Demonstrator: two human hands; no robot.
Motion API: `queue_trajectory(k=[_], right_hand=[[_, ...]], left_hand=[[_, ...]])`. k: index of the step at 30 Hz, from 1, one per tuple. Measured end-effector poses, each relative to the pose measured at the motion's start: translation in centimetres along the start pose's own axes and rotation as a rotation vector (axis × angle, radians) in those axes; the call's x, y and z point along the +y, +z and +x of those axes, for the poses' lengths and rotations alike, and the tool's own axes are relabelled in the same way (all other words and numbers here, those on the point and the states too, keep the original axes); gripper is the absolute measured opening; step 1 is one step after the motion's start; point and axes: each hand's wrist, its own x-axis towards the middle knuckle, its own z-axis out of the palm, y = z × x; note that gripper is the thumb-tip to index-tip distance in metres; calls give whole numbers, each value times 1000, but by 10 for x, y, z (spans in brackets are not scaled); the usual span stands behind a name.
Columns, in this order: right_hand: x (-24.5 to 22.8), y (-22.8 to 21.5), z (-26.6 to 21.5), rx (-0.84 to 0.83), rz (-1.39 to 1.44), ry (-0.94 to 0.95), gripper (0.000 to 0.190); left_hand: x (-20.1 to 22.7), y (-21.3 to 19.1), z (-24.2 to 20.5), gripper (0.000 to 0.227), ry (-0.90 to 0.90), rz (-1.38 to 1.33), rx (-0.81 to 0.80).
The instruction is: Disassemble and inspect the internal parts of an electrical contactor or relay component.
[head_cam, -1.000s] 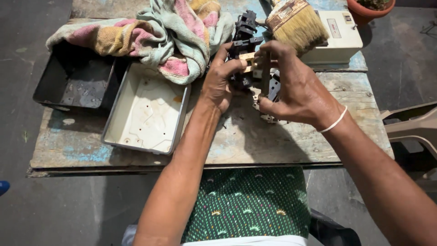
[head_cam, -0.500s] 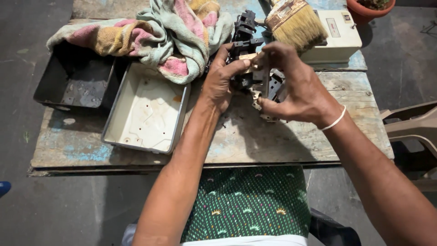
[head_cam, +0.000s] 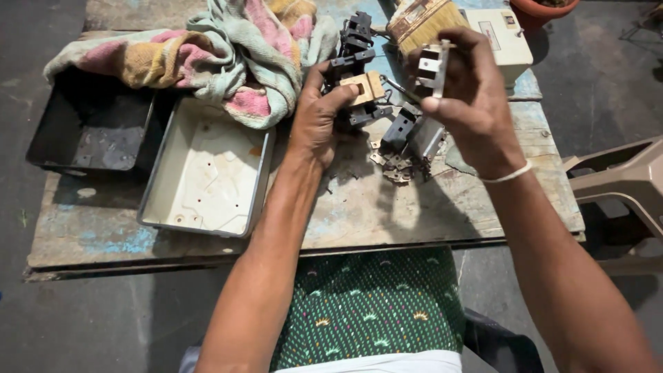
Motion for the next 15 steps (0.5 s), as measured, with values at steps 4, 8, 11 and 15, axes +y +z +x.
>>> queue_trajectory(k=[4,8,11,15], right_hand=[[-8,-12,-13,30,-148,32,90],[4,-13,-27,-152,-773,-136,92],[24,-1,-41,-245,-1094,-175,97],[40,21,-63,-233,-1284,-277,98]], left_hand=[[2,-1,-1,50,21,15,43],[3,4,-4,52,23,16,25],[11,7,-8,52,6,28,56],[5,2,-17,44,43,-17,16]])
